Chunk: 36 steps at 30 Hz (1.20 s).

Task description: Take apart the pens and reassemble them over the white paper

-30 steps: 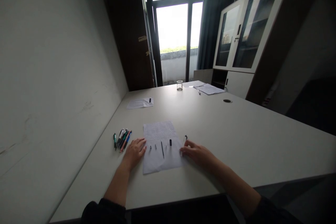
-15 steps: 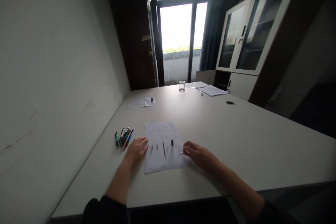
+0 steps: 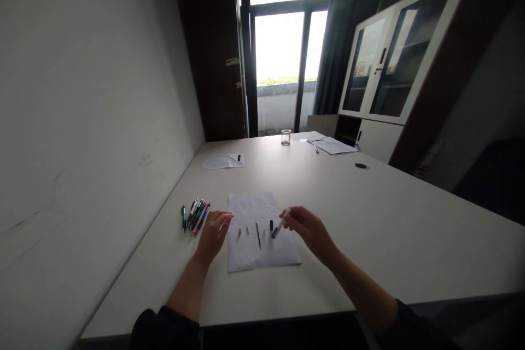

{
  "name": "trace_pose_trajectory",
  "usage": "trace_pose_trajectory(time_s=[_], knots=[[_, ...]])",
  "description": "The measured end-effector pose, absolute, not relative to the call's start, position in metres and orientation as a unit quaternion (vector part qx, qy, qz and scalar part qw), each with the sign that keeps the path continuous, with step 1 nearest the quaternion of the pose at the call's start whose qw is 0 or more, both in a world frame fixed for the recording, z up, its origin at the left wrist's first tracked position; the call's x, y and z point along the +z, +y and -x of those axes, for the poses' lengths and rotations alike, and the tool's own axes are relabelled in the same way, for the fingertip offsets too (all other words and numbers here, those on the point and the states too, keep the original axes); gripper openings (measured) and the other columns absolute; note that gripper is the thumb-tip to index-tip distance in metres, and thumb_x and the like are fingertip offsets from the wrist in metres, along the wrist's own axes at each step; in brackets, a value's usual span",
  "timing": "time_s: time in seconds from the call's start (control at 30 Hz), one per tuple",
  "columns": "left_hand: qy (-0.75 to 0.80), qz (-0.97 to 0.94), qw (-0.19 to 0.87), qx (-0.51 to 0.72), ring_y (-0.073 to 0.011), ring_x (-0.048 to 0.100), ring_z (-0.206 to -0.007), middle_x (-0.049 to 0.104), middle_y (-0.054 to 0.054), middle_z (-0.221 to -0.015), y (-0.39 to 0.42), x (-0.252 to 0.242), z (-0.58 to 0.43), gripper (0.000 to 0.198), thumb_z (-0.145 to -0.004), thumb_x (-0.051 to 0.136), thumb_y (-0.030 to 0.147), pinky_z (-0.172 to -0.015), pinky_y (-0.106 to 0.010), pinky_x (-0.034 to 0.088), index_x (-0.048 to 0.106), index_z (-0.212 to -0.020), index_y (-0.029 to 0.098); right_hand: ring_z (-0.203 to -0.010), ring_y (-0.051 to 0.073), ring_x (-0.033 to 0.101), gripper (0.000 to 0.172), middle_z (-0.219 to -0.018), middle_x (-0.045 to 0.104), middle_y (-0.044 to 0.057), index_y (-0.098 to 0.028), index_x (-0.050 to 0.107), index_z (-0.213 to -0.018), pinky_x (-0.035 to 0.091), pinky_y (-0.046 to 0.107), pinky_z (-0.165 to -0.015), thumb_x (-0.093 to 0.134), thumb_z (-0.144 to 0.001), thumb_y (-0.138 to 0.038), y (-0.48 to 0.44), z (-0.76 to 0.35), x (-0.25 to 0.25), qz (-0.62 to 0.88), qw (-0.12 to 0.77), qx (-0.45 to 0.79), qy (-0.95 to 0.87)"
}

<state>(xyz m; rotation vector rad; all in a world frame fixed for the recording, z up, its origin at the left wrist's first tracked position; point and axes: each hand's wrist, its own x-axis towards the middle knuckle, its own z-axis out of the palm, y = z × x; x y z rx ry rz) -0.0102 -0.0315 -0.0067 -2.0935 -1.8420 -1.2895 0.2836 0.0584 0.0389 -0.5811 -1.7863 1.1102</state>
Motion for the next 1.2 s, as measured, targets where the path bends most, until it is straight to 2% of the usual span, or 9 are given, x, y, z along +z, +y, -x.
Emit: trace_pose_trajectory(time_s=[0.3,0.4,0.53,0.67,0.77,0.9,1.07,1.2], knots=[[-0.563,0.697,-0.023,-0.444,-0.0225,0.059,-0.095,0.068,-0.007,-0.102,-0.035,0.0,0.001,0.026,-0.097,0.051,0.039,-0.082,-0.037,0.051,0.067,-0.111,0.024,-0.086,0.02,0.068,0.03,-0.093,0.071,0.009,-0.017,0.064,-0.096,0.055,0.036,-0.078,0.064,-0.086,-0.045,0.064,-0.22,0.036,0.18,0.435,0.603,-0.644],[-0.554,0.705,-0.026,-0.441,-0.022,0.06,-0.091,0.068,-0.007,-0.1,-0.034,-0.001,0.001,0.026,-0.094,0.057,0.039,-0.079,-0.036,0.052,0.066,-0.114,0.024,-0.087,0.02,0.069,0.029,-0.092,0.072,0.008,-0.017,0.065,-0.096,0.054,0.037,-0.08,0.067,-0.085,-0.043,0.062,-0.21,0.029,0.175,0.417,0.622,-0.639],[-0.545,0.719,-0.017,-0.431,-0.0218,0.06,-0.091,0.069,-0.005,-0.094,-0.032,-0.003,-0.001,0.019,-0.094,0.057,0.034,-0.082,-0.036,0.05,0.068,-0.107,0.025,-0.085,0.021,0.069,0.03,-0.085,0.073,0.007,-0.016,0.068,-0.097,0.055,0.037,-0.08,0.07,-0.082,-0.041,0.06,-0.205,0.019,0.175,0.389,0.613,-0.665],[-0.562,0.709,-0.006,-0.427,-0.0217,0.06,-0.089,0.068,-0.005,-0.091,-0.03,-0.007,0.001,0.016,-0.095,0.055,0.032,-0.08,-0.036,0.05,0.067,-0.101,0.023,-0.077,0.02,0.067,0.033,-0.082,0.071,0.006,-0.017,0.068,-0.101,0.055,0.035,-0.071,0.069,-0.081,-0.043,0.069,-0.212,0.013,0.211,0.409,0.554,-0.694],[-0.573,0.698,0.006,-0.429,-0.0214,0.06,-0.086,0.066,-0.005,-0.089,-0.028,-0.01,0.005,0.017,-0.096,0.053,0.032,-0.077,-0.036,0.051,0.066,-0.101,0.022,-0.07,0.016,0.061,0.029,-0.085,0.067,0.005,-0.019,0.071,-0.096,0.051,0.03,-0.064,0.065,-0.084,-0.045,0.083,-0.226,0.012,0.247,0.444,0.407,-0.759],[-0.579,0.7,0.008,-0.419,-0.0214,0.06,-0.087,0.066,-0.005,-0.089,-0.029,-0.011,0.007,0.018,-0.097,0.051,0.033,-0.077,-0.035,0.05,0.065,-0.102,0.022,-0.061,0.012,0.053,0.029,-0.085,0.063,0.005,-0.021,0.072,-0.096,0.048,0.03,-0.065,0.061,-0.088,-0.046,0.1,-0.249,0.006,0.267,0.394,0.262,-0.84],[-0.581,0.701,0.003,-0.414,-0.0219,0.061,-0.088,0.066,-0.005,-0.09,-0.029,-0.009,0.006,0.02,-0.098,0.05,0.036,-0.077,-0.036,0.05,0.065,-0.103,0.023,-0.062,0.012,0.053,0.025,-0.086,0.062,0.004,-0.022,0.072,-0.1,0.048,0.027,-0.065,0.068,-0.084,-0.042,0.111,-0.261,-0.008,0.251,0.297,0.236,-0.89],[-0.579,0.702,0.004,-0.415,-0.0219,0.06,-0.088,0.065,-0.006,-0.09,-0.028,-0.011,0.008,0.02,-0.097,0.05,0.035,-0.077,-0.036,0.05,0.065,-0.103,0.023,-0.064,0.012,0.056,0.017,-0.089,0.064,0.005,-0.022,0.072,-0.097,0.049,0.027,-0.066,0.066,-0.084,-0.031,0.112,-0.261,-0.011,0.245,0.292,0.246,-0.891]])
